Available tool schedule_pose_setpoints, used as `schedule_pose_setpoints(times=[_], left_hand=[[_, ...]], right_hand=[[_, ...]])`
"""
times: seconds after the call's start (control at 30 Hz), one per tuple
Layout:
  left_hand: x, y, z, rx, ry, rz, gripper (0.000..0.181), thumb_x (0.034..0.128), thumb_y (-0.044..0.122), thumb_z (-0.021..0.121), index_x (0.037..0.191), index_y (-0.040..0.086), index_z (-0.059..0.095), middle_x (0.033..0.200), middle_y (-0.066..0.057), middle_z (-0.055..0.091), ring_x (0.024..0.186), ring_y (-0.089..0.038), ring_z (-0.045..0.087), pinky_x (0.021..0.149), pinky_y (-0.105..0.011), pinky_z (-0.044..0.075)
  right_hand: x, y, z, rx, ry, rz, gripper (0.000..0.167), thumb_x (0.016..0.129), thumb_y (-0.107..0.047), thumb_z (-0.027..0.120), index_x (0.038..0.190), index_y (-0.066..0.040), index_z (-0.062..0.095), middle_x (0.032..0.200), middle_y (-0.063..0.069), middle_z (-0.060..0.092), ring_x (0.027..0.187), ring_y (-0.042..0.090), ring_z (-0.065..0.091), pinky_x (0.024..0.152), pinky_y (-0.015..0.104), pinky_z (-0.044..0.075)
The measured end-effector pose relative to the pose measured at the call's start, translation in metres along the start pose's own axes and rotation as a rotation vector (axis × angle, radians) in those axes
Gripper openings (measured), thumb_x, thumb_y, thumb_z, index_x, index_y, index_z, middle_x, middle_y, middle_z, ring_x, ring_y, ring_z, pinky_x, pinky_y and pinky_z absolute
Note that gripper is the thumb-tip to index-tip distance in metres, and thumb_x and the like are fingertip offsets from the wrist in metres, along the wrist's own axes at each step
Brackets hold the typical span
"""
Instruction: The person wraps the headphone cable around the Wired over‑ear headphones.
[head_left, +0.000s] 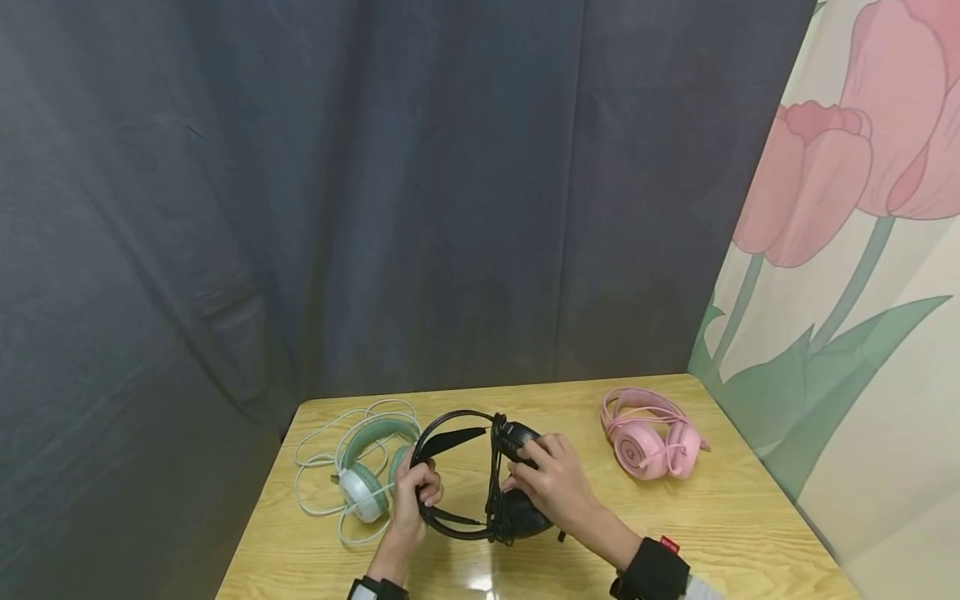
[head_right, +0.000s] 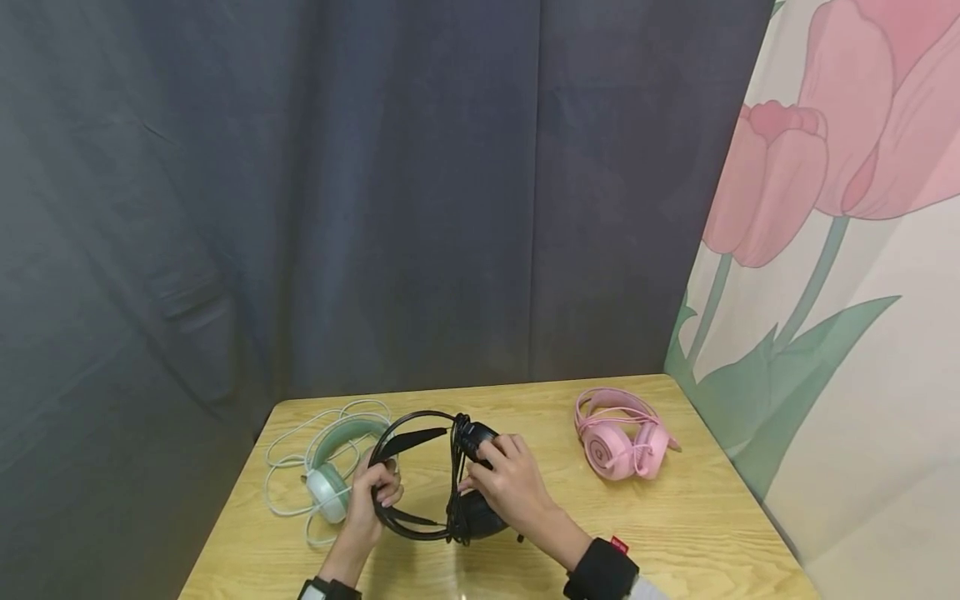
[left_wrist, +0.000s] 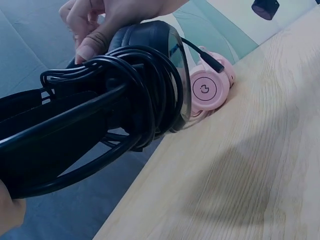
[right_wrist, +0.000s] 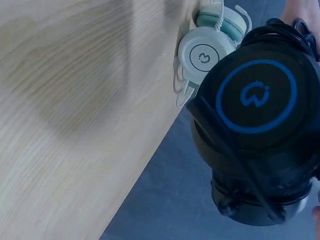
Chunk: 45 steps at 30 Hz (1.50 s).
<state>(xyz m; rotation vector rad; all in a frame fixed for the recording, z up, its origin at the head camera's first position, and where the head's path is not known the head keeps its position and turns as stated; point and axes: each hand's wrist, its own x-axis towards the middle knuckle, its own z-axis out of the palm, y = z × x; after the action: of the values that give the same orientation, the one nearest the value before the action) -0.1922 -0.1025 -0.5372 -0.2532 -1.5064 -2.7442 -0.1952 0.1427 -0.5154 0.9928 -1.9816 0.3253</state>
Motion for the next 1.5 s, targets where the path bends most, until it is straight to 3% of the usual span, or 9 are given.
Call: schedule_pose_setpoints(times=[0.2,0.33,0.47,0.6,0.83,1.0,1.17,1.27,1.5], left_hand=[[-0.001,0.0,0.001,0.026,0.001,-0.005,0.022,0.074,-0.01,0.04,0.084,0.009,0.035,0.054,0.006,0.031,0.043,-0.003,0.026,0.04,-0.017,0.023],[-0.002,0.0,0.001,0.038,0.014,-0.011,0.022,0.0738,-0.01,0.04,0.085,0.008,0.035,0.053,0.007,0.032,0.043,-0.003,0.027,0.04,-0.017,0.023],[-0.001,-0.001,0.002,0.051,0.047,-0.013,0.023,0.0727,-0.01,0.039,0.087,0.007,0.035,0.054,0.006,0.031,0.043,-0.004,0.027,0.04,-0.017,0.023],[-0.002,-0.002,0.0,0.049,0.056,-0.017,0.024,0.0723,-0.01,0.039,0.088,0.007,0.034,0.055,0.006,0.031,0.042,-0.003,0.028,0.04,-0.016,0.024],[-0.001,-0.002,-0.001,0.061,0.03,-0.002,0.025,0.0717,-0.01,0.04,0.089,0.008,0.036,0.056,0.008,0.032,0.043,-0.001,0.029,0.04,-0.015,0.025],[-0.002,-0.003,-0.003,0.066,0.078,-0.028,0.026,0.0706,-0.01,0.039,0.09,0.006,0.035,0.054,0.006,0.031,0.042,-0.003,0.027,0.039,-0.016,0.024],[0.001,-0.003,-0.007,0.041,0.127,-0.023,0.026,0.0721,-0.011,0.039,0.091,0.006,0.035,0.054,0.006,0.031,0.042,-0.004,0.027,0.039,-0.016,0.023],[0.003,-0.003,-0.01,0.026,0.154,-0.021,0.024,0.0744,-0.011,0.038,0.09,0.007,0.035,0.054,0.007,0.032,0.043,-0.003,0.027,0.039,-0.015,0.023],[0.003,-0.003,-0.015,-0.011,0.254,-0.071,0.022,0.075,-0.009,0.038,0.08,0.012,0.033,0.053,0.008,0.031,0.042,-0.003,0.026,0.04,-0.015,0.021]], right_hand=[[-0.002,-0.006,0.002,0.008,-0.003,-0.039,0.046,0.105,-0.036,0.042,0.075,-0.016,0.072,0.077,-0.004,0.054,0.072,0.018,0.049,0.061,0.031,0.042],[-0.008,-0.008,0.005,0.05,-0.025,-0.006,0.039,0.101,-0.036,0.052,0.071,-0.016,0.066,0.069,-0.007,0.052,0.061,0.01,0.044,0.052,0.022,0.04],[-0.01,-0.01,0.004,0.05,-0.126,0.085,0.028,0.09,-0.035,0.069,0.068,-0.018,0.064,0.063,-0.01,0.054,0.053,0.006,0.047,0.045,0.02,0.041],[-0.009,-0.011,0.001,0.104,-0.204,0.104,0.015,0.077,-0.021,0.082,0.073,-0.017,0.068,0.066,-0.01,0.061,0.056,0.005,0.056,0.048,0.021,0.047],[-0.004,-0.01,-0.005,0.335,-0.406,0.145,0.003,0.086,-0.014,0.074,0.088,-0.016,0.075,0.079,-0.009,0.069,0.066,-0.001,0.057,0.057,0.018,0.05],[-0.005,-0.01,-0.01,0.452,-0.574,0.199,0.017,0.097,-0.022,0.063,0.105,-0.014,0.076,0.09,-0.009,0.071,0.072,0.001,0.053,0.067,0.02,0.046],[-0.008,-0.009,-0.012,0.404,-0.654,0.208,0.038,0.096,-0.043,0.061,0.123,-0.018,0.07,0.112,-0.009,0.07,0.104,0.017,0.061,0.094,0.043,0.042],[-0.01,-0.006,-0.011,0.364,-0.651,0.165,0.052,0.088,-0.045,0.071,0.13,-0.015,0.062,0.121,-0.003,0.067,0.113,0.021,0.061,0.101,0.046,0.041],[-0.016,0.004,-0.013,0.339,-0.549,0.123,0.069,0.068,-0.019,0.09,0.128,-0.011,0.057,0.119,0.0,0.061,0.113,0.022,0.057,0.098,0.046,0.047]])
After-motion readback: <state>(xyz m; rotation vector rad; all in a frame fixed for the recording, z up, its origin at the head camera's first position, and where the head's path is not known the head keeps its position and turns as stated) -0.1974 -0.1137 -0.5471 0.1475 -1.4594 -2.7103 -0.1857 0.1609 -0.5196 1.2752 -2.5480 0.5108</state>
